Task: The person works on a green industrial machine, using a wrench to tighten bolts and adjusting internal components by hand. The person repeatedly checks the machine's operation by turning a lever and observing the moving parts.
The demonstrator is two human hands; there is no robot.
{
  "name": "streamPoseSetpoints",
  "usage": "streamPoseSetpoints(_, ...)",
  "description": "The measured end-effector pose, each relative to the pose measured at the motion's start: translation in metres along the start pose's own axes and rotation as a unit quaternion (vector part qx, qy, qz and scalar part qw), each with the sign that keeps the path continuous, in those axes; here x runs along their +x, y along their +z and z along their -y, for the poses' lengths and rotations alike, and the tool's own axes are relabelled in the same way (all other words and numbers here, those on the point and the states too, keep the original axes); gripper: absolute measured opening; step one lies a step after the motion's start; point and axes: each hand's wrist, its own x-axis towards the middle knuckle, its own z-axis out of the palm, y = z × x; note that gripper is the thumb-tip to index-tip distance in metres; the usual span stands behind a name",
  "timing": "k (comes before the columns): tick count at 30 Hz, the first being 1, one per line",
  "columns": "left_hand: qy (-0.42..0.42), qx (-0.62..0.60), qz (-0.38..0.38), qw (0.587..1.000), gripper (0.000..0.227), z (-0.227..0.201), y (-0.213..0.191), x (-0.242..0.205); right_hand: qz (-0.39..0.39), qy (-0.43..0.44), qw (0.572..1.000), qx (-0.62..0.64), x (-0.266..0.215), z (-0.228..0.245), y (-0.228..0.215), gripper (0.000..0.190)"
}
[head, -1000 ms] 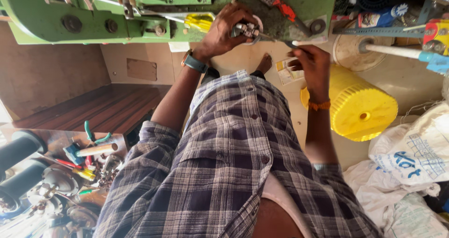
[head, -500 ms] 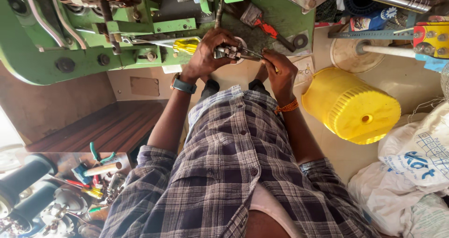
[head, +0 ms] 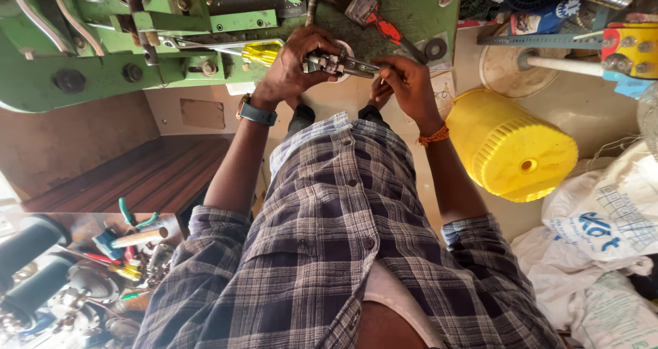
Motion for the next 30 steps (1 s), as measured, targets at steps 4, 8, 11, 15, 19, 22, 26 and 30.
streamPoseSetpoints(4, 0.009, 0.015, -0.01, 1.0, 0.051, 0.0, 0.001, -0.001, -0.016, 0.099, 0.987, 0.124, -0.003, 0.0, 0.001, 0.036)
streamPoseSetpoints(8, 0.013, 0.05, -0.042, 0.998, 0.052, 0.001, 0.008, -0.003, 0.033, -0.018, 0.999, -0.014, -0.017, 0.018, 0.009, 0.045)
streamPoseSetpoints(11, 0.021, 0.057, -0.047, 0.997, 0.054, 0.005, 0.01, -0.006, -0.015, -0.147, 0.951, -0.272, -0.019, 0.028, 0.015, 0.036)
streamPoseSetpoints(15, 0.034, 0.037, -0.032, 0.998, 0.05, 0.011, 0.01, -0.005, -0.071, -0.112, 0.946, -0.295, -0.009, 0.03, 0.024, 0.031)
streamPoseSetpoints(19, 0.072, 0.058, -0.043, 0.995, 0.049, 0.011, 0.01, -0.005, -0.085, -0.06, 0.984, -0.147, -0.003, 0.022, 0.038, 0.038)
streamPoseSetpoints(22, 0.036, 0.033, -0.042, 0.998, 0.052, 0.01, 0.011, -0.004, -0.13, -0.068, 0.984, -0.102, 0.002, 0.019, 0.029, 0.04)
streamPoseSetpoints(26, 0.028, 0.03, -0.035, 0.999, 0.052, 0.005, 0.006, -0.005, -0.153, -0.103, 0.978, -0.097, 0.013, 0.025, 0.024, 0.027)
streamPoseSetpoints(30, 0.031, 0.032, -0.028, 0.999, 0.05, 0.003, 0.003, -0.004, -0.091, -0.121, 0.944, -0.293, 0.028, 0.043, 0.023, 0.012)
